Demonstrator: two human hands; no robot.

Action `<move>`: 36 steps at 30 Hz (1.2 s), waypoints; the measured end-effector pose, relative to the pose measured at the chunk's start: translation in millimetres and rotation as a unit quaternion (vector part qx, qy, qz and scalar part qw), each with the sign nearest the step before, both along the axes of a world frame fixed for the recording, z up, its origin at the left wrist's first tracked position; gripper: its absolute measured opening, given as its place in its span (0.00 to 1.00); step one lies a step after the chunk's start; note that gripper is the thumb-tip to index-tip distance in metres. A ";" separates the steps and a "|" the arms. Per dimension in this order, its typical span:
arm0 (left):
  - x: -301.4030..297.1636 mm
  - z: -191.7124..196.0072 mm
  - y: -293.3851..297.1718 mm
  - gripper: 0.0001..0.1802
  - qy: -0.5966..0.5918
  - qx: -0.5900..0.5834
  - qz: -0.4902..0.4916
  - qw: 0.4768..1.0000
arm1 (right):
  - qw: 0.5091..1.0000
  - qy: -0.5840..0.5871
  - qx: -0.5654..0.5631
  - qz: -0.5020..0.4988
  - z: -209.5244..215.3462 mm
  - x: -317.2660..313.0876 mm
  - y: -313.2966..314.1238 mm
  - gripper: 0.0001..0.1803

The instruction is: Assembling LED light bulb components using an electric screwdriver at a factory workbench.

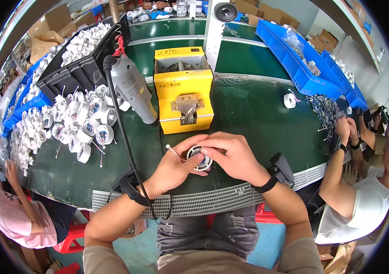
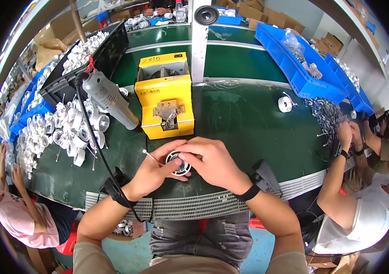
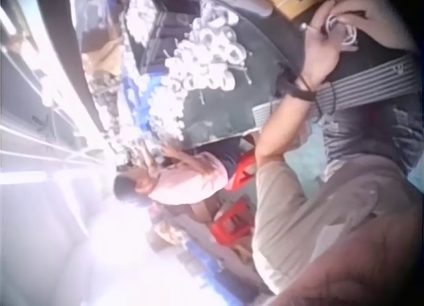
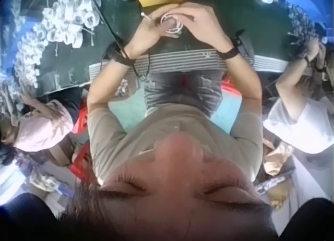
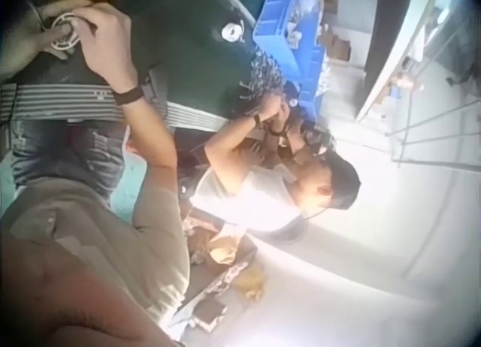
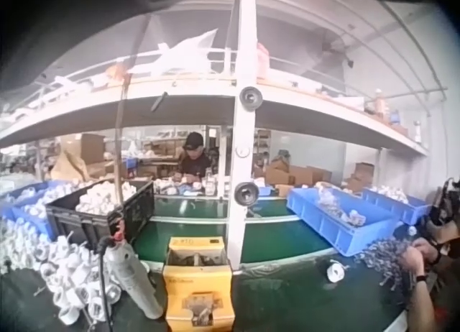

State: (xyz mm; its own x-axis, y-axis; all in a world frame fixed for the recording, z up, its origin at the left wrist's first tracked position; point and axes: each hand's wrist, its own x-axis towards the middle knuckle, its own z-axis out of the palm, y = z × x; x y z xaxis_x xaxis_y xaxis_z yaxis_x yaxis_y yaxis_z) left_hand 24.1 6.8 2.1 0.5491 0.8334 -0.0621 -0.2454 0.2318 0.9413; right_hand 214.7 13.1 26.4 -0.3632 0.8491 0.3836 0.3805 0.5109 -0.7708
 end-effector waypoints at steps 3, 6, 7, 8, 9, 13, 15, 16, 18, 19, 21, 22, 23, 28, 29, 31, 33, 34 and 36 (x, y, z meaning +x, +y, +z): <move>0.1 -7.2 5.5 0.23 -0.040 -0.048 0.040 0.997 | 0.983 -0.141 0.112 -0.021 17.9 -10.4 18.9 0.08; -3.0 -17.3 12.0 0.20 -0.037 -0.037 0.053 0.997 | 0.992 0.011 0.126 -0.027 41.7 -49.2 35.2 0.23; -5.1 -19.4 12.4 0.19 -0.029 -0.035 0.056 0.997 | 0.986 0.056 0.155 -0.006 43.1 -68.9 41.7 0.31; -3.0 -13.0 10.2 0.18 -0.021 -0.034 0.064 0.997 | 0.986 0.044 0.161 -0.008 34.8 -86.0 49.2 0.36; -3.0 -12.4 10.1 0.18 -0.022 -0.034 0.065 0.997 | 0.985 0.031 0.169 -0.008 28.0 -101.4 54.9 0.42; -5.3 -12.9 12.5 0.19 0.063 0.017 0.081 0.995 | 0.989 0.134 0.020 0.052 25.8 -129.0 64.4 0.42; -10.4 -24.6 13.2 0.25 0.016 -0.019 0.070 0.997 | 0.965 0.193 0.176 0.030 22.2 -129.3 67.4 0.37; -9.2 -19.6 13.8 0.23 -0.005 -0.065 0.082 0.995 | 0.958 0.231 0.170 0.007 21.7 -119.5 68.8 0.35; -5.2 -10.4 14.4 0.19 0.021 -0.054 0.106 0.993 | 0.932 0.330 0.150 -0.028 39.7 -105.3 62.6 0.31; -5.9 -13.6 16.5 0.19 0.012 -0.074 0.113 0.991 | 0.909 0.393 0.132 -0.036 50.5 -104.3 60.2 0.29; -5.7 -12.3 15.1 0.20 0.018 -0.079 0.128 0.988 | 0.909 0.395 0.111 -0.074 55.3 -97.3 64.4 0.26; -5.0 -11.2 14.6 0.20 0.029 -0.082 0.134 0.987 | 0.910 0.388 0.123 -0.082 51.5 -92.4 70.1 0.25; -5.5 -11.1 15.3 0.20 0.026 -0.082 0.134 0.987 | 0.911 0.385 0.123 -0.081 49.1 -90.0 73.4 0.25; -8.5 -10.7 17.2 0.21 0.037 -0.077 0.122 0.989 | 0.911 0.381 0.121 -0.101 48.6 -94.5 75.8 0.23; -8.3 -11.1 17.2 0.21 0.036 -0.079 0.124 0.988 | 0.908 0.387 0.122 -0.105 48.2 -95.3 76.1 0.23; -7.8 -11.1 17.4 0.21 0.038 -0.085 0.124 0.988 | 0.909 0.387 0.118 -0.099 47.4 -95.6 77.8 0.23; -7.2 -10.3 17.6 0.21 0.040 -0.087 0.125 0.988 | 0.909 0.388 0.116 -0.095 46.2 -96.0 79.3 0.23; -7.1 -9.9 17.4 0.21 0.042 -0.088 0.127 0.987 | 0.913 0.379 0.115 -0.098 44.3 -96.3 80.2 0.23; -7.1 -9.0 17.2 0.21 0.046 -0.089 0.128 0.987 | 0.917 0.369 0.115 -0.101 43.3 -96.6 80.6 0.23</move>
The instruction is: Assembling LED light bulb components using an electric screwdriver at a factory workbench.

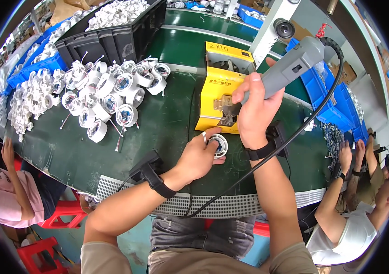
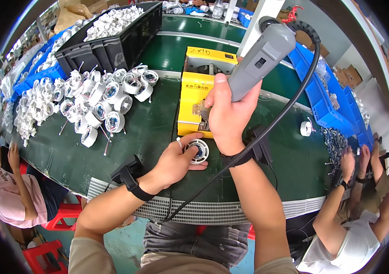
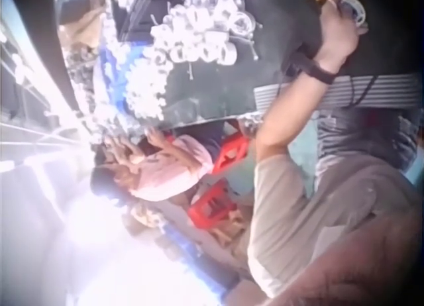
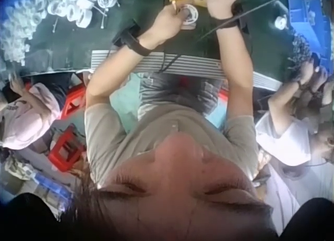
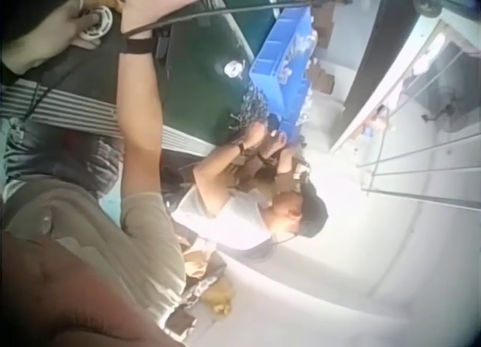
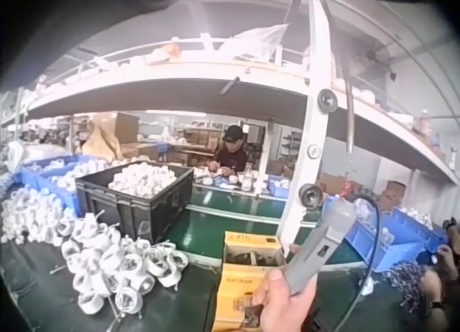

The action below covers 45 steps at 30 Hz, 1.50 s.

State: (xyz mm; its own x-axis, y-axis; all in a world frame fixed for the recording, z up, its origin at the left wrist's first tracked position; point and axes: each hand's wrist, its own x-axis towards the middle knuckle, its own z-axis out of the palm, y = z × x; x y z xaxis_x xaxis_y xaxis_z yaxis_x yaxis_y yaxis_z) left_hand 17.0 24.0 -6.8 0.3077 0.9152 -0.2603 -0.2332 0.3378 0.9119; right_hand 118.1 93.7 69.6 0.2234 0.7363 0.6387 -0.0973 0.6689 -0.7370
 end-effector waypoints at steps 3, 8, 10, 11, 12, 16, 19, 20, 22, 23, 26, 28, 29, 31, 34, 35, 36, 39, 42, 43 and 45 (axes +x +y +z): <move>-0.5 -0.4 0.2 0.20 0.005 -0.001 0.003 1.000 | 1.000 -0.015 -0.001 0.002 0.7 -0.4 -1.1 0.22; -1.3 -1.0 0.7 0.20 0.011 0.006 0.000 1.000 | 1.000 -0.005 -0.002 -0.001 0.9 -0.1 -1.6 0.21; -1.1 -1.8 1.1 0.20 0.014 0.010 0.002 1.000 | 1.000 -0.007 -0.003 -0.003 1.1 -0.2 -1.7 0.21; -1.3 -1.5 1.0 0.20 0.014 0.010 0.002 1.000 | 1.000 -0.009 -0.002 -0.006 1.5 -0.3 -1.9 0.21; -1.6 -1.0 0.9 0.20 0.020 0.012 0.002 1.000 | 1.000 -0.009 -0.002 -0.005 1.9 -0.7 -2.0 0.21; 0.0 -2.9 0.6 0.20 0.019 0.015 0.001 1.000 | 1.000 -0.014 -0.007 0.000 0.3 1.0 -1.6 0.20; -0.1 -3.1 1.4 0.19 0.020 0.009 -0.002 1.000 | 1.000 -0.019 -0.020 0.009 -0.4 1.7 -2.3 0.19; 0.2 -2.5 2.2 0.19 0.021 0.009 -0.003 1.000 | 0.999 -0.015 -0.029 0.017 -0.9 2.3 -2.4 0.19; -0.1 -1.5 2.0 0.19 0.011 0.003 -0.003 1.000 | 0.999 -0.008 -0.024 0.025 -1.8 3.4 -11.1 0.20; -0.5 -1.3 1.8 0.19 0.010 0.002 -0.004 1.000 | 0.999 -0.002 -0.018 0.035 -2.2 4.1 -17.9 0.20; -2.3 -1.3 2.2 0.19 0.011 0.012 -0.012 1.000 | 0.998 0.009 -0.037 0.053 -6.8 2.7 -39.8 0.23; -3.4 0.7 1.5 0.19 0.014 0.016 -0.014 1.000 | 0.995 0.018 -0.057 0.080 -14.5 3.6 -49.2 0.24; -2.4 0.4 2.2 0.19 0.014 0.015 -0.016 1.000 | 0.995 0.018 -0.058 0.077 -16.8 4.0 -50.6 0.24; -1.0 0.0 3.0 0.19 0.016 0.032 -0.020 0.999 | 0.995 0.007 -0.068 0.076 -19.5 3.7 -52.5 0.23; 0.5 -4.5 1.7 0.17 0.008 0.042 0.009 0.999 | 0.994 0.005 -0.072 0.087 -22.3 3.8 -53.7 0.23; 0.5 -5.6 1.8 0.17 0.007 0.041 0.011 0.999 | 0.993 0.009 -0.071 0.094 -23.4 3.2 -54.0 0.23; 0.0 -6.5 2.2 0.17 0.005 0.047 0.010 0.999 | 0.993 0.009 -0.072 0.095 -24.1 2.8 -53.9 0.23; 0.3 -4.4 1.5 0.17 -0.002 0.047 0.008 0.999 | 0.994 -0.004 -0.070 0.081 -25.4 2.4 -54.8 0.23; -0.6 -4.5 1.5 0.17 -0.003 0.043 0.009 0.999 | 0.995 -0.010 -0.067 0.080 -29.4 1.6 -53.5 0.23; -0.8 -5.1 1.5 0.17 -0.001 0.044 0.009 0.999 | 0.994 -0.012 -0.065 0.086 -30.3 2.1 -52.8 0.23; -0.8 -5.0 2.9 0.17 0.000 0.040 0.008 0.999 | 0.993 -0.014 -0.063 0.094 -32.4 3.0 -51.3 0.23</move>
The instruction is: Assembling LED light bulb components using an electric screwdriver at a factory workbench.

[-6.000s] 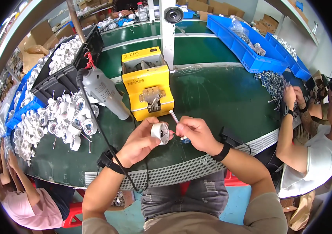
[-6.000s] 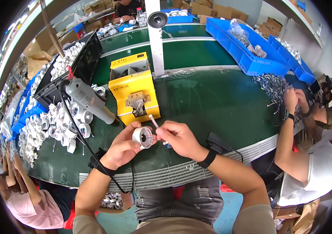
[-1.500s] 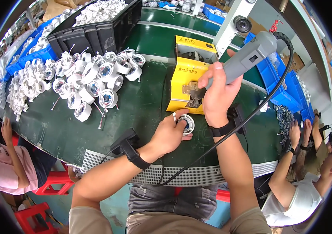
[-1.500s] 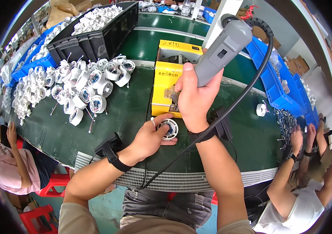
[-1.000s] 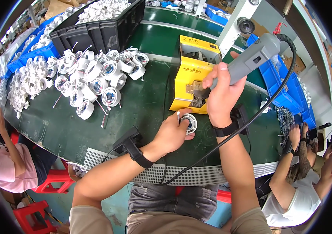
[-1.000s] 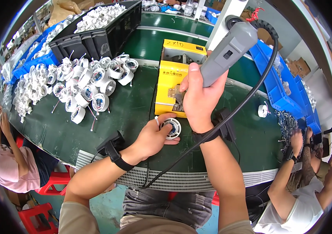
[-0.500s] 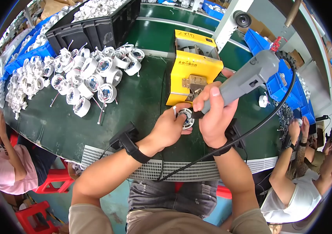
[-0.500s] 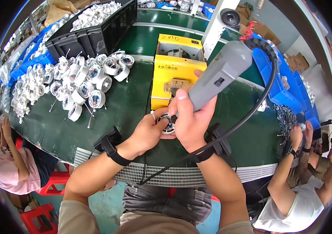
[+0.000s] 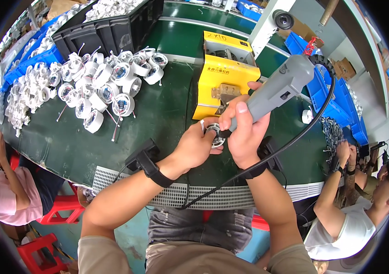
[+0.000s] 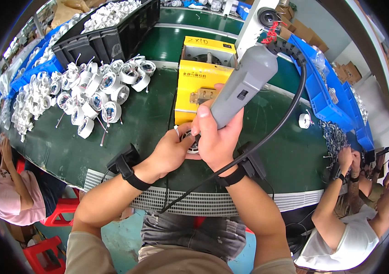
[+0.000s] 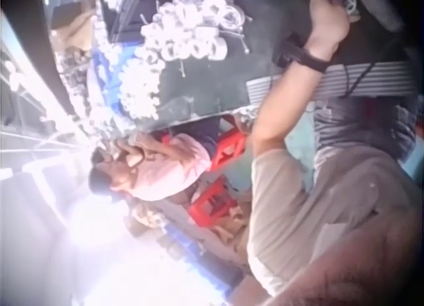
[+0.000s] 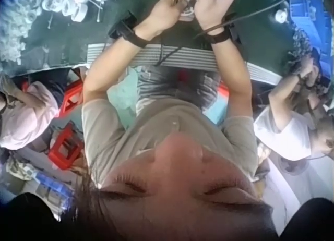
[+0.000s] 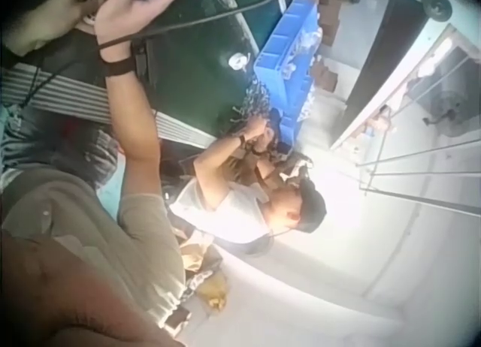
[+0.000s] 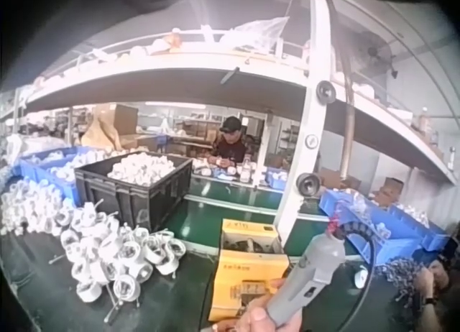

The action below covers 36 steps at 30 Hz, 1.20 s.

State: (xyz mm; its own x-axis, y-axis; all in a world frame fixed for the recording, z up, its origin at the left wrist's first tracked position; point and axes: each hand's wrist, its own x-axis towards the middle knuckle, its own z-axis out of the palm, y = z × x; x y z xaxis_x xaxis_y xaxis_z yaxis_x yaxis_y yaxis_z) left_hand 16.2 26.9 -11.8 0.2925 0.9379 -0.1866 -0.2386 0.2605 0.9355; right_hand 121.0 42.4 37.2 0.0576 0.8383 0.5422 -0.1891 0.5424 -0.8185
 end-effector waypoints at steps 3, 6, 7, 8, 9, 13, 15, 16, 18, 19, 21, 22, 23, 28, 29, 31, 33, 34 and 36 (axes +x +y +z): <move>-0.2 0.3 -1.8 0.17 0.002 -0.001 -0.001 1.000 | 1.000 0.010 -0.008 0.025 -0.5 1.3 -1.0 0.23; 2.9 1.8 0.2 0.17 -0.002 -0.005 -0.001 1.000 | 0.999 0.019 -0.005 0.045 -3.0 3.1 1.3 0.23; 4.2 3.1 0.0 0.17 -0.007 -0.015 0.001 1.000 | 0.998 0.020 -0.015 0.049 -3.5 4.3 0.9 0.23; 4.4 3.6 2.2 0.17 -0.007 -0.003 -0.009 1.000 | 0.998 0.020 -0.020 0.048 -1.8 7.4 2.1 0.22; 0.8 1.1 3.9 0.16 0.018 0.010 -0.026 0.999 | 0.999 0.012 0.001 0.053 -3.4 10.8 2.2 0.22; -56.3 40.9 5.6 0.18 0.272 0.111 -0.047 0.955 | 0.992 0.048 0.032 0.114 -10.9 19.3 11.8 0.27; -104.4 30.4 9.4 0.20 0.488 0.360 0.151 0.781 | 0.996 0.022 0.059 0.063 -4.4 41.9 19.4 0.26; -111.0 50.5 2.6 0.24 0.535 0.234 0.241 0.775 | 0.998 -0.010 0.068 -0.013 -7.0 61.8 29.0 0.24; -144.6 35.4 12.5 0.39 0.586 0.308 0.360 0.658 | 0.955 -0.039 0.027 -0.292 -16.8 105.8 57.2 0.20; -145.6 38.6 9.7 0.40 0.591 0.297 0.381 0.646 | 0.895 -0.129 0.075 -0.420 -19.3 135.8 73.6 0.23; -139.0 42.3 9.6 0.42 0.585 0.288 0.410 0.638 | 0.762 -0.297 0.074 -0.571 -25.7 203.9 92.4 0.32; -133.8 43.3 11.3 0.43 0.577 0.289 0.419 0.639 | 0.696 -0.362 0.075 -0.615 -28.9 237.4 99.7 0.35; -135.0 40.2 13.6 0.42 0.595 0.285 0.421 0.623 | 0.647 -0.423 0.038 -0.633 -40.7 273.9 105.7 0.37; -128.1 37.2 8.8 0.30 0.647 0.265 0.398 0.593 | 0.586 -0.596 -0.173 -0.521 -61.1 322.1 83.9 0.31; -124.7 39.5 6.7 0.29 0.636 0.306 0.396 0.588 | 0.612 -0.584 -0.088 -0.525 -64.6 317.9 81.7 0.27; -108.9 49.3 2.7 0.26 0.591 0.374 0.385 0.602 | 0.658 -0.570 -0.031 -0.490 -61.7 287.2 73.4 0.26; -90.9 59.6 -0.5 0.22 0.533 0.460 0.345 0.621 | 0.749 -0.518 0.051 -0.409 -45.2 237.6 55.1 0.25; -82.7 62.6 -4.5 0.20 0.509 0.481 0.313 0.642 | 0.798 -0.481 0.075 -0.356 -39.3 211.9 44.2 0.25; -69.5 45.9 0.9 0.17 0.435 0.491 0.312 0.687 | 0.854 -0.451 0.119 -0.231 -25.2 164.5 18.9 0.27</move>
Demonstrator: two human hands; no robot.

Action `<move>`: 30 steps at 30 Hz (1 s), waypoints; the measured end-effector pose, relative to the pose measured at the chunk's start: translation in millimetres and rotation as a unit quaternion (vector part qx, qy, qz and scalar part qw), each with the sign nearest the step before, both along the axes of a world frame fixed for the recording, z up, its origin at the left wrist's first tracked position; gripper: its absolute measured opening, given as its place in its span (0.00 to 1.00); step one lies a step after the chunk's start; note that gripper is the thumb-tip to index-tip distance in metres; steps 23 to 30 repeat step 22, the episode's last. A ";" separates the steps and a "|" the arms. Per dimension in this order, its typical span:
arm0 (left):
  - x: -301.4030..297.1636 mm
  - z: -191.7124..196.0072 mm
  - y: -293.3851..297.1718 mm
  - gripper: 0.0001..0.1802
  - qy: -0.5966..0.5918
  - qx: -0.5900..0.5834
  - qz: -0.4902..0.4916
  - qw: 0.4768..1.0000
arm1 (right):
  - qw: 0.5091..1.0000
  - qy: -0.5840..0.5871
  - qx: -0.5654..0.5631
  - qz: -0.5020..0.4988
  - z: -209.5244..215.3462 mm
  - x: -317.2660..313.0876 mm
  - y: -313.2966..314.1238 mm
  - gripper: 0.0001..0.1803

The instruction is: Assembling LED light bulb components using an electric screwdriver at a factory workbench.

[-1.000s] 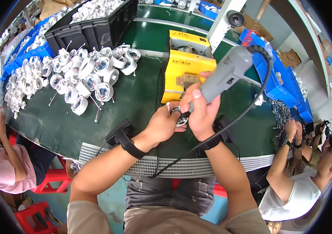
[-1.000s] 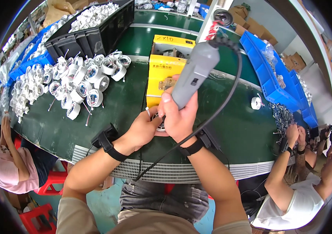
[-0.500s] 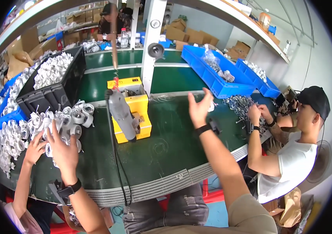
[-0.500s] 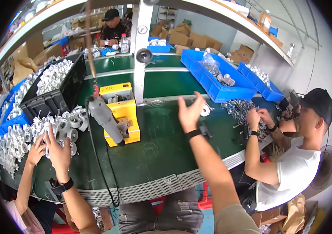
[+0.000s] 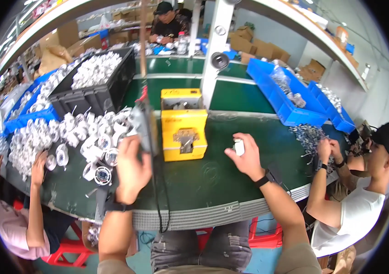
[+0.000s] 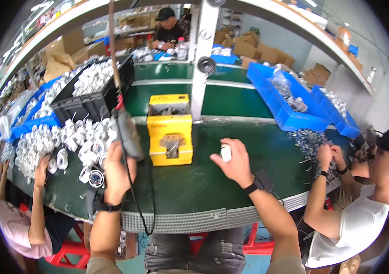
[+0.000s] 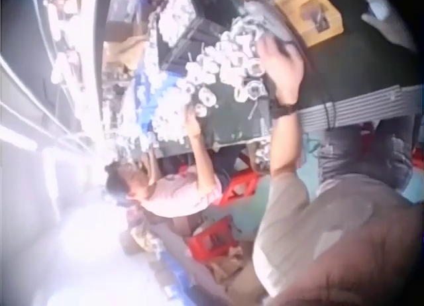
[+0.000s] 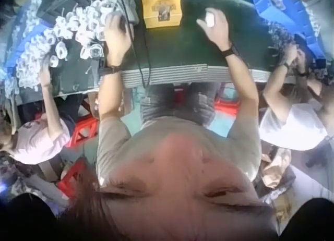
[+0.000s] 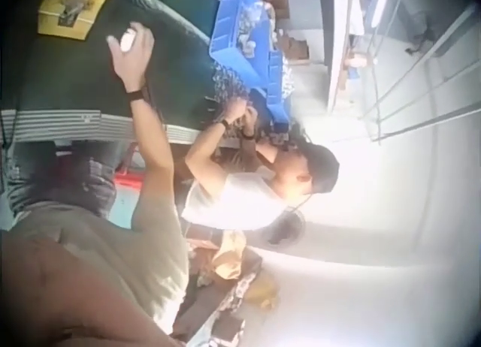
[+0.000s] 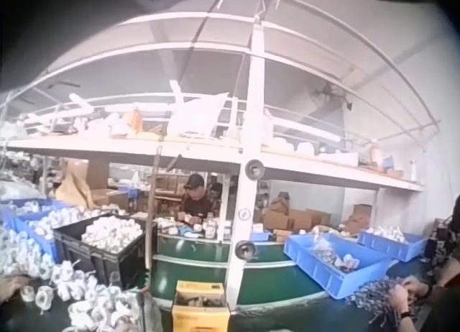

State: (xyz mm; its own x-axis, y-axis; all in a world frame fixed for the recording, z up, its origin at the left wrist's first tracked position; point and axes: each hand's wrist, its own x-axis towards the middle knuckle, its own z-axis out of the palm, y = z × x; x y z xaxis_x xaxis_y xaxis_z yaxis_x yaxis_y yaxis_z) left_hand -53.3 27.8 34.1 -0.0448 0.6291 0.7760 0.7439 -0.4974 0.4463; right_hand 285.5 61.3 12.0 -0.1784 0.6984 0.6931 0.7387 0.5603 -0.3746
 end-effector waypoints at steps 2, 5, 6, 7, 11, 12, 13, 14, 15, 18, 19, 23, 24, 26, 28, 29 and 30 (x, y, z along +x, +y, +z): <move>13.4 -1.3 0.7 0.15 -0.016 -0.022 0.002 1.000 | 0.994 -0.027 0.022 0.099 6.9 -34.5 -17.1 0.30; 21.1 -10.8 10.4 0.10 -0.127 0.042 0.017 0.991 | 0.984 -0.039 0.015 0.173 9.6 -69.0 -26.2 0.35; 20.4 -11.9 11.5 0.08 -0.123 0.090 0.011 0.988 | 0.980 -0.047 -0.003 0.191 10.8 -76.8 -27.4 0.35; 23.0 -13.0 7.8 0.07 -0.113 0.106 -0.054 0.986 | 0.982 -0.011 0.001 0.191 8.2 -84.5 -27.9 0.36; 38.0 -12.0 -13.7 0.10 -0.073 -0.021 -0.196 0.978 | 0.979 0.021 0.030 0.199 7.1 -98.2 -27.7 0.37; 45.2 -24.0 -9.8 0.13 -0.133 -0.037 -0.238 0.961 | 0.978 0.025 0.028 0.207 4.6 -95.2 -30.3 0.37; 51.7 -22.1 -9.2 0.14 -0.120 -0.072 -0.238 0.961 | 0.980 0.026 0.013 0.197 1.8 -88.7 -32.4 0.38; 53.2 -30.2 -4.7 0.13 -0.112 -0.098 -0.231 0.962 | 0.980 0.031 -0.002 0.196 -2.8 -87.6 -34.6 0.38; 53.3 -34.4 -1.3 0.10 -0.114 -0.112 -0.232 0.960 | 0.982 0.032 -0.029 0.186 -4.4 -85.1 -39.2 0.38; 47.9 -29.4 -4.7 0.12 -0.054 -0.144 -0.278 0.948 | 0.985 0.033 -0.024 0.168 -5.0 -80.3 -43.9 0.40; 49.9 -27.4 -7.3 0.11 -0.051 -0.162 -0.342 0.924 | 0.985 0.039 -0.025 0.167 -8.2 -79.0 -44.9 0.40; 58.5 -34.0 -12.5 0.20 -0.153 -0.364 -0.473 0.788 | 0.984 0.048 -0.010 0.169 -10.2 -86.6 -49.6 0.38; 58.5 -34.0 -12.5 0.20 -0.153 -0.364 -0.473 0.788 | 0.984 0.048 -0.010 0.169 -10.2 -86.6 -49.6 0.38; 58.5 -34.0 -12.5 0.20 -0.153 -0.364 -0.473 0.788 | 0.984 0.048 -0.010 0.169 -10.2 -86.6 -49.6 0.38; 58.5 -34.0 -12.5 0.20 -0.153 -0.364 -0.473 0.788 | 0.984 0.048 -0.010 0.169 -10.2 -86.6 -49.6 0.38; 58.5 -34.0 -12.5 0.20 -0.153 -0.364 -0.473 0.788 | 0.984 0.048 -0.010 0.169 -10.2 -86.6 -49.6 0.38; 58.5 -34.0 -12.5 0.20 -0.153 -0.364 -0.473 0.788 | 0.984 0.048 -0.010 0.169 -10.2 -86.6 -49.6 0.38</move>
